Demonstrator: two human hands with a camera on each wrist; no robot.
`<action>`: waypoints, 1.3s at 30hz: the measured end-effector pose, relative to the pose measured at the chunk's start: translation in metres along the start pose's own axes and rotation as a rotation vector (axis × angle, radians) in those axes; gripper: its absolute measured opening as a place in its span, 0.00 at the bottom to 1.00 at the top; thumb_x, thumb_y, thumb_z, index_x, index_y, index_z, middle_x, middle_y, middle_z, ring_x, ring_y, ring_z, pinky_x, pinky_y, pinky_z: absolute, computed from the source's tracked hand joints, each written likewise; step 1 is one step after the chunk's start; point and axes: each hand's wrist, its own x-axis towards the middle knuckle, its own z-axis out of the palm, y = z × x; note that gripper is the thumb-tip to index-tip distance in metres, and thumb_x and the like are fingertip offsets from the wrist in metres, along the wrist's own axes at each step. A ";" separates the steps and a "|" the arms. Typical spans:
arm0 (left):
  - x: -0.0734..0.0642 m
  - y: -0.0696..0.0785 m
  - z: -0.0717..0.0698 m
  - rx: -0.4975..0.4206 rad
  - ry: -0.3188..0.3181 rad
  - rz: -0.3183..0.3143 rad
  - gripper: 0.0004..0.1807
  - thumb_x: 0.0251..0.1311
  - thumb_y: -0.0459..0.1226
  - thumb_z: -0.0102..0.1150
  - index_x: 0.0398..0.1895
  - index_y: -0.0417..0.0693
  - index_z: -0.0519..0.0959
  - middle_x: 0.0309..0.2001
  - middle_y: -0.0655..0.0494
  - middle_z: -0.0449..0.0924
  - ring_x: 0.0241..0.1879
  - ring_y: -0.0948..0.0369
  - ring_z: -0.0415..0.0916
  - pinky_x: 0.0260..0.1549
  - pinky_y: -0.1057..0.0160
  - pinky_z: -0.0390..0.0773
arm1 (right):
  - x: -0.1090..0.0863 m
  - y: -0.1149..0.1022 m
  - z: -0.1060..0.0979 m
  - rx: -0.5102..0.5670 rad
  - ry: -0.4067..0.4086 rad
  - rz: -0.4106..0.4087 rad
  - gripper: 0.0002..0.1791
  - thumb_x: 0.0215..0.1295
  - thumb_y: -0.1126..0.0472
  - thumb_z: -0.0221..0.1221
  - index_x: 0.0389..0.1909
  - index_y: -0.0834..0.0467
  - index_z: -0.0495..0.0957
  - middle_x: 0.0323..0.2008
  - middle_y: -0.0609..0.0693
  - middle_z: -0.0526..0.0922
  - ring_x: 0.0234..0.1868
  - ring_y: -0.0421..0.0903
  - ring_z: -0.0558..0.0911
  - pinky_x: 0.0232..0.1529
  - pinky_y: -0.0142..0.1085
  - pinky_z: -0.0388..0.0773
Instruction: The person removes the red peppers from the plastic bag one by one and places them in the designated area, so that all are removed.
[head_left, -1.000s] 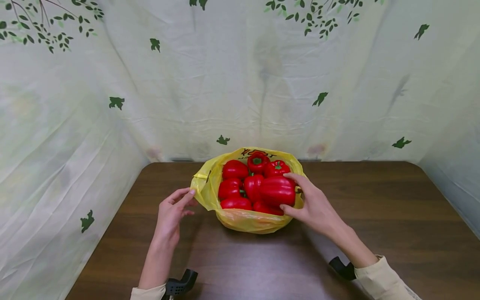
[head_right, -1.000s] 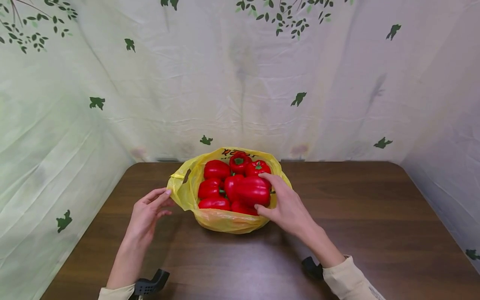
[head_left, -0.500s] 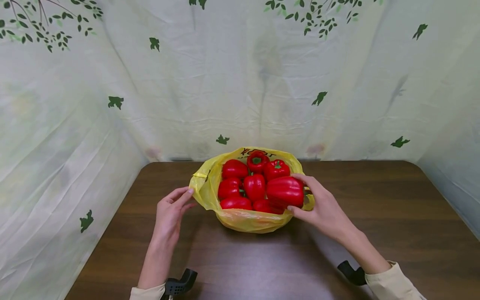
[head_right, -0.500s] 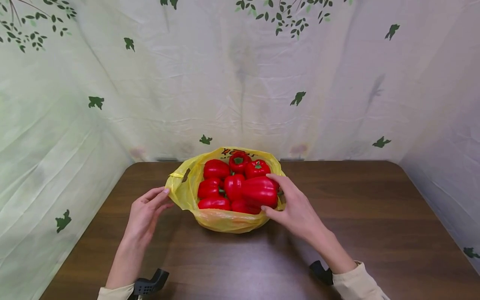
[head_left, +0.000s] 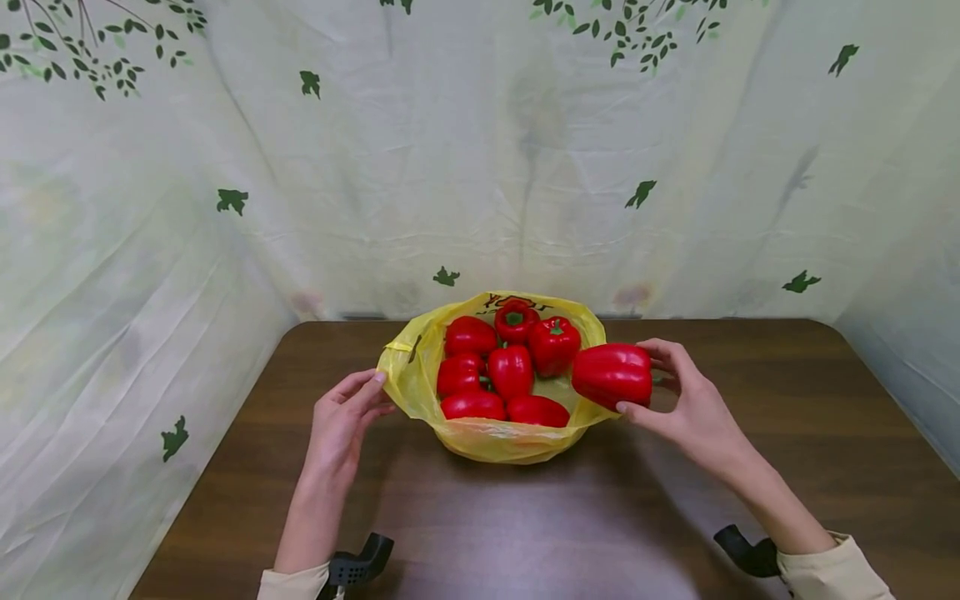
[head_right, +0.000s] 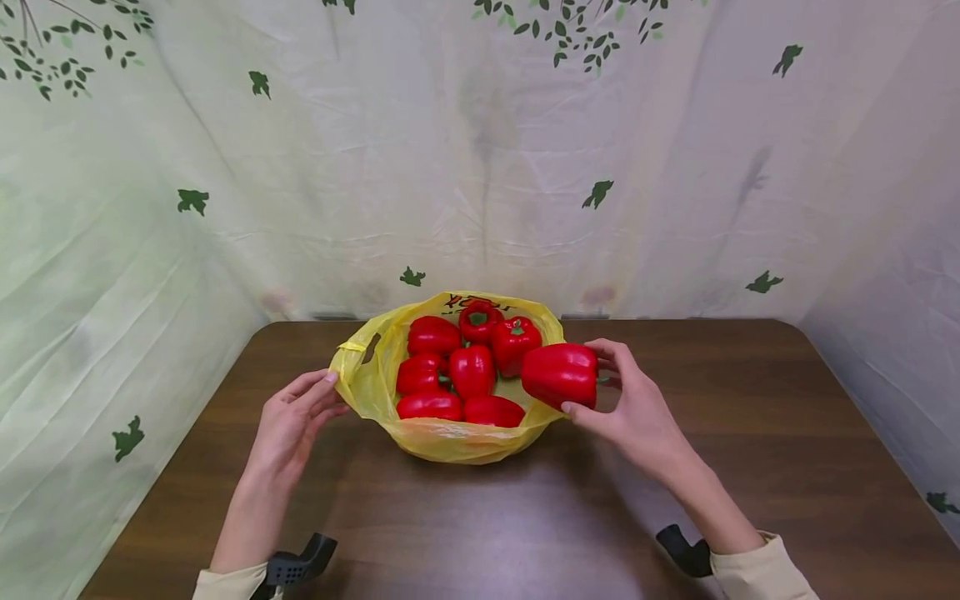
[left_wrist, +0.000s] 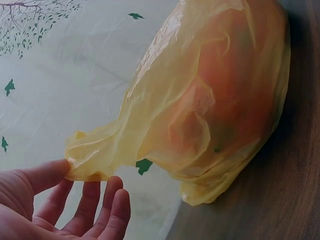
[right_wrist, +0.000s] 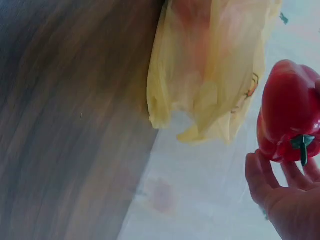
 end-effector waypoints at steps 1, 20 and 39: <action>0.000 0.000 0.000 -0.004 0.000 -0.001 0.10 0.60 0.40 0.68 0.41 0.44 0.84 0.39 0.53 0.83 0.37 0.57 0.82 0.44 0.60 0.81 | 0.000 0.001 -0.003 0.007 0.003 0.011 0.43 0.51 0.59 0.75 0.66 0.53 0.63 0.59 0.49 0.72 0.57 0.49 0.72 0.47 0.27 0.76; 0.000 0.000 -0.002 -0.001 0.021 -0.007 0.14 0.60 0.42 0.68 0.44 0.43 0.83 0.41 0.53 0.84 0.38 0.57 0.83 0.46 0.60 0.81 | 0.027 0.029 -0.050 -0.129 -0.022 0.080 0.42 0.58 0.53 0.70 0.70 0.55 0.61 0.61 0.59 0.70 0.52 0.59 0.75 0.36 0.35 0.81; -0.001 0.000 -0.002 0.024 0.031 -0.007 0.12 0.60 0.42 0.68 0.42 0.44 0.84 0.40 0.54 0.84 0.37 0.57 0.82 0.42 0.61 0.82 | 0.063 0.071 -0.042 -0.234 -0.066 0.109 0.40 0.54 0.51 0.73 0.62 0.63 0.66 0.57 0.63 0.71 0.55 0.63 0.71 0.45 0.59 0.78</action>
